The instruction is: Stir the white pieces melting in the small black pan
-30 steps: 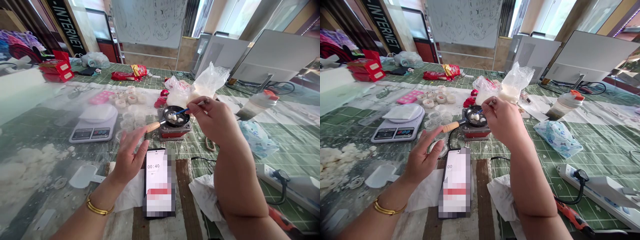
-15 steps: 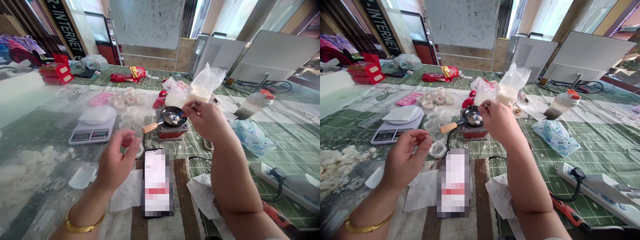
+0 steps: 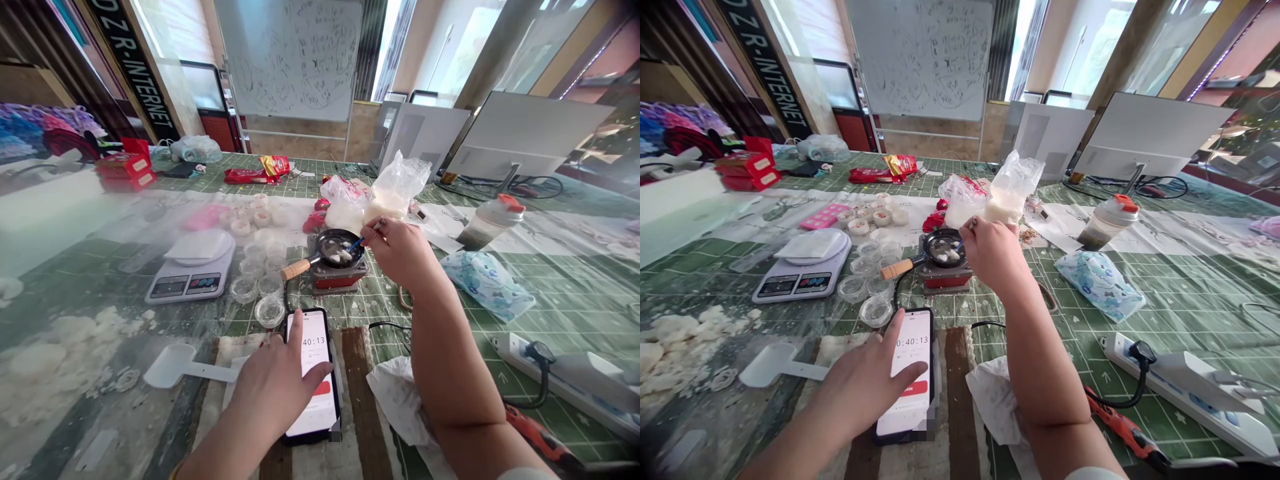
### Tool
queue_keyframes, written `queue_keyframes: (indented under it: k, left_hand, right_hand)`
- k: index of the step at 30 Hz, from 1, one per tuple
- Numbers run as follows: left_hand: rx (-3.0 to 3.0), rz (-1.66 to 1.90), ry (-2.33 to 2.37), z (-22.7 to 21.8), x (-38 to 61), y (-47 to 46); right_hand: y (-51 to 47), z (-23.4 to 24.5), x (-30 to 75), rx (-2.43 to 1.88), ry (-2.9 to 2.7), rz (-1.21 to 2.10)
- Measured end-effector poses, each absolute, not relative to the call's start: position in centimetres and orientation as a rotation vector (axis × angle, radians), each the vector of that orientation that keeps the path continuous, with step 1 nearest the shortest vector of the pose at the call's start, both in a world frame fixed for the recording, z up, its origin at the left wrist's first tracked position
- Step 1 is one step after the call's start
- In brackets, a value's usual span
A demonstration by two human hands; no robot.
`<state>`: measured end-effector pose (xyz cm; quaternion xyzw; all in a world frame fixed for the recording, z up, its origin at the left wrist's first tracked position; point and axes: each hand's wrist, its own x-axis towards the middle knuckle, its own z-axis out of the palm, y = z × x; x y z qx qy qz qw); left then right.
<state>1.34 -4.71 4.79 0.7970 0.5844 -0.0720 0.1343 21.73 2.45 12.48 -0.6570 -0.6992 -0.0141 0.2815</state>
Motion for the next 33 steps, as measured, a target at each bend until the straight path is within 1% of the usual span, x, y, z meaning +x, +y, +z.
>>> queue_keyframes:
  k: [4,10,15,19,24,29,33]
  left_hand:
    - [2.370,-0.160,1.867,4.3,3.6,-5.0]
    - [2.371,-0.121,2.022,3.6,5.9,-5.2]
    - [2.317,-0.101,1.979,3.5,6.5,-5.1]
    - [2.307,-0.051,1.962,3.2,6.4,-5.3]
    - [2.353,-0.050,1.958,3.1,6.4,-5.6]
    - [2.361,-0.040,1.941,3.4,6.3,-5.5]
    - [2.241,0.081,1.794,3.8,5.1,-5.1]
  right_hand:
    - [2.4,12.5,21.8,-1.695,-1.930,0.025]
    - [2.5,12.7,22.0,-1.738,-1.895,0.001]
    - [2.3,12.7,21.9,-1.655,-1.952,0.075]
    - [2.3,12.8,22.2,-1.732,-1.901,0.011]
    - [2.4,12.7,22.2,-1.638,-1.957,0.109]
    - [2.5,12.9,22.4,-1.724,-1.906,0.050]
    - [2.0,13.1,22.6,-1.580,-1.898,0.176]
